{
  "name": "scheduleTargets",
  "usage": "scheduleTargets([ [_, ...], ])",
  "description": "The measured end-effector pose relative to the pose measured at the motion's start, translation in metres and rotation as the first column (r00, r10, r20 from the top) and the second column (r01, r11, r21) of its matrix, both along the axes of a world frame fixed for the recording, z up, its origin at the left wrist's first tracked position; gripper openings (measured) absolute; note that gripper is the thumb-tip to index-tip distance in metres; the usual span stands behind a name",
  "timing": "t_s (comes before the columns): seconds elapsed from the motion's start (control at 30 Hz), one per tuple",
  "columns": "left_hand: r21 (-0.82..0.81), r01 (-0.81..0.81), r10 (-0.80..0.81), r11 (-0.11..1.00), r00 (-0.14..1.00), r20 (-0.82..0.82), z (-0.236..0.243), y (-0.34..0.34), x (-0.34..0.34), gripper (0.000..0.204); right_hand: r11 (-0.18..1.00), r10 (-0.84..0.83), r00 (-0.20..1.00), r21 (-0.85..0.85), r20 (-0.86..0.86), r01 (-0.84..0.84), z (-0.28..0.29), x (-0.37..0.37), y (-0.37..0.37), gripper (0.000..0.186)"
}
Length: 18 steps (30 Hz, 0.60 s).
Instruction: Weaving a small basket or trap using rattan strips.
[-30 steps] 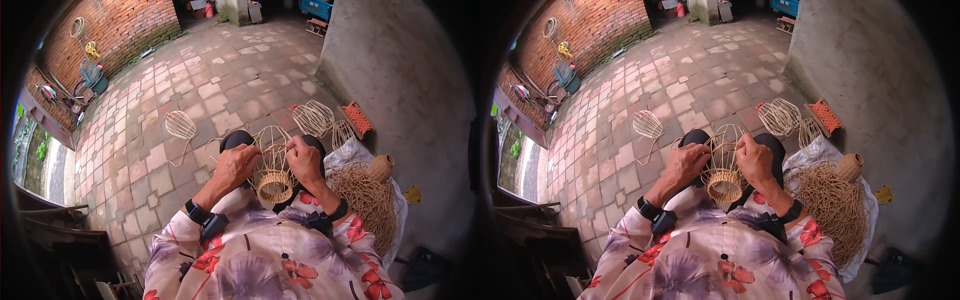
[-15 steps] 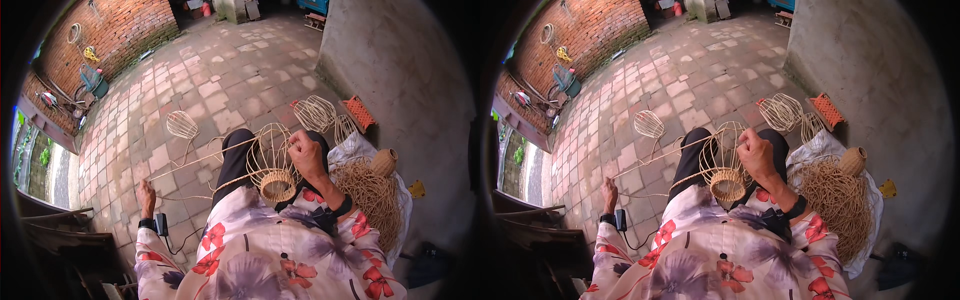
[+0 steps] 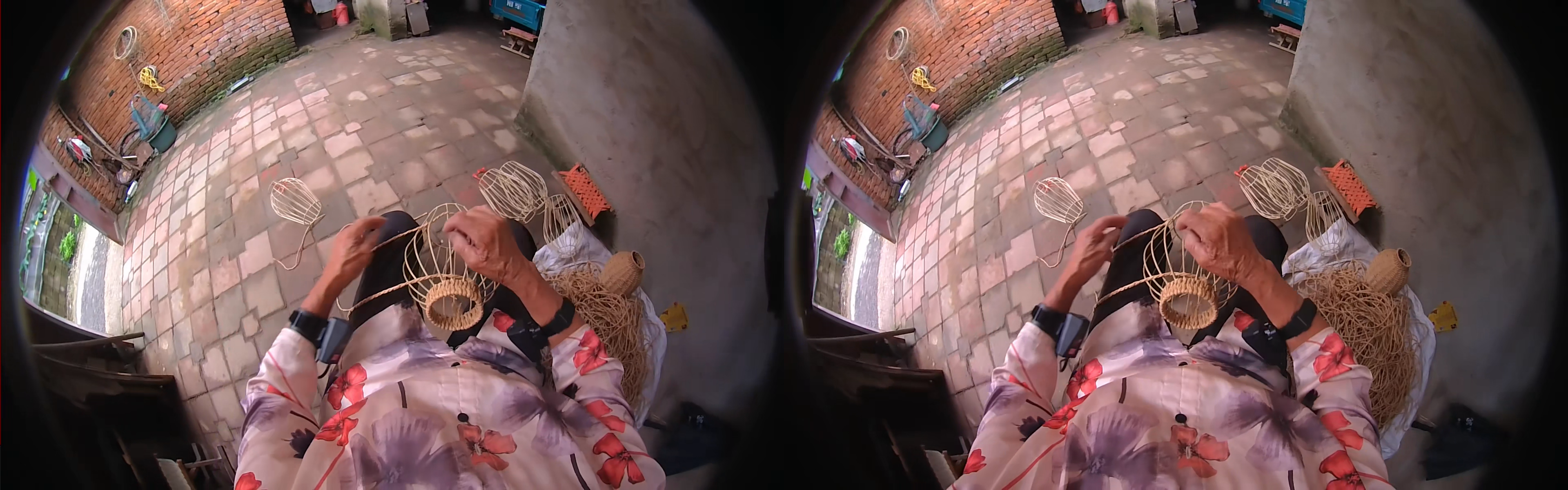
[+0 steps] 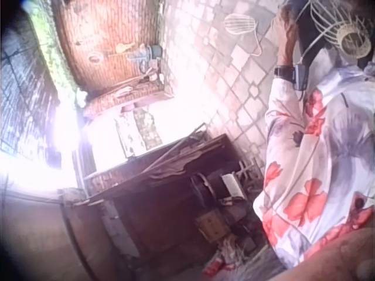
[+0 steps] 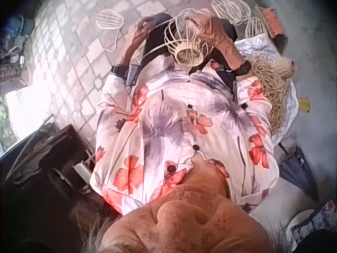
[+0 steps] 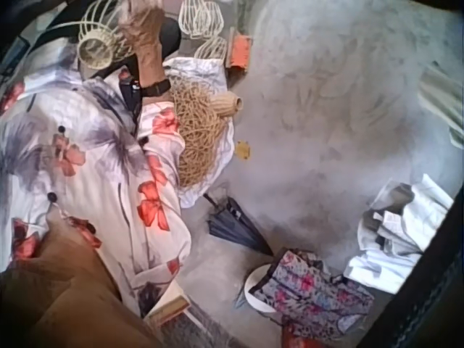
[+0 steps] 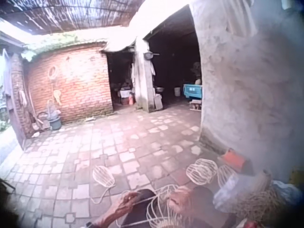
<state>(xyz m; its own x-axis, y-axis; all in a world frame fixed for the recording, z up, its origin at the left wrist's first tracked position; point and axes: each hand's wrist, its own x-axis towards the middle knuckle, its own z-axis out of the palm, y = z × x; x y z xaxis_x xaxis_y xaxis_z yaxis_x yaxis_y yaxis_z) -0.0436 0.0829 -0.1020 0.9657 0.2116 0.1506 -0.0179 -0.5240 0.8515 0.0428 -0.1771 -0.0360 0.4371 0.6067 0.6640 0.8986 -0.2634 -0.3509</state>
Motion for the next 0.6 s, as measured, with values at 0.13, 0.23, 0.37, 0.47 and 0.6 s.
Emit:
scheduleTargets([
  [0.13,0.169,0.151,-0.155,0.974,0.988,0.01,0.018,-0.035,0.018,0.023,0.98,0.155,0.978,-0.105,-0.138,-0.17,-0.009,0.008,0.005,0.008],
  [0.23,0.404,0.198,-0.215,0.893,0.977,-0.002,0.025,-0.044,0.008,0.023,0.984,0.126,0.957,-0.091,-0.261,-0.155,-0.011,0.005,0.005,0.008],
  [0.37,0.262,0.084,-0.1,0.961,0.994,0.047,0.013,0.006,-0.023,0.013,0.998,-0.049,0.886,-0.05,-0.461,0.029,-0.015,0.007,-0.009,0.016],
  [0.47,-0.044,-0.434,0.431,0.9,0.9,-0.067,-0.06,0.18,-0.091,0.012,0.993,-0.073,0.867,0.048,-0.493,0.111,-0.025,0.018,-0.021,0.018],
  [0.6,-0.636,-0.736,0.774,0.23,0.535,-0.339,-0.075,0.308,-0.262,0.011,0.993,-0.039,0.889,0.083,-0.456,0.086,-0.026,0.01,-0.011,0.018],
])
